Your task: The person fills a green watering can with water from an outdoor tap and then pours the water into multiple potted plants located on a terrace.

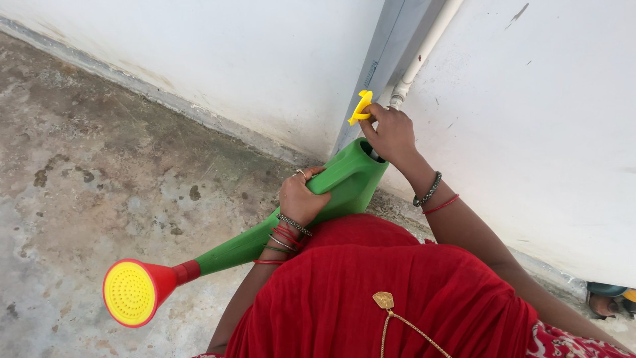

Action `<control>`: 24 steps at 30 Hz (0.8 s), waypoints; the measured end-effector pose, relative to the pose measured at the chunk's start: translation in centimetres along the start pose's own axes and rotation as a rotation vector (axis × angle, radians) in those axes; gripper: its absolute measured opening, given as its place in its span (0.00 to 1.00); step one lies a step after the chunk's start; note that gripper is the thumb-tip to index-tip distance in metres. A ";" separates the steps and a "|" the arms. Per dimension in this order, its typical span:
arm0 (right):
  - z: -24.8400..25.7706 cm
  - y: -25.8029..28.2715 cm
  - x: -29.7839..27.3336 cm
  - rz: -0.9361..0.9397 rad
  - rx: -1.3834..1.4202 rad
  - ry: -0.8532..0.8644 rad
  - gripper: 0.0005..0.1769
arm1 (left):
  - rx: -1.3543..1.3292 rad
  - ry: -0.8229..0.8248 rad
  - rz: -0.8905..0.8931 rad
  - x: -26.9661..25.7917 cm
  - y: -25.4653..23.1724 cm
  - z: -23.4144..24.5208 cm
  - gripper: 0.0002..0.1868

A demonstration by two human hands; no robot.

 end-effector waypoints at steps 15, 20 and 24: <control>0.1 -0.2 -0.3 0.011 0.015 -0.062 0.07 | 0.034 0.021 0.002 -0.2 0.6 -0.4 0.26; 0.1 -0.3 -0.3 0.015 0.034 -0.071 0.07 | 0.039 0.020 0.018 -0.2 0.7 -0.5 0.26; 0.2 -0.1 -0.3 0.015 0.032 -0.071 0.06 | 0.044 0.016 -0.011 -0.2 0.4 -0.4 0.26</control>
Point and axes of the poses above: each hand's wrist, its own x-axis towards the middle knuckle, its own z-axis out of the back of the hand, y = z × x, the point moved 9 cm from there along x, towards the middle knuckle, and after that the axes turned 13 degrees about -x, right-handed, at the moved point
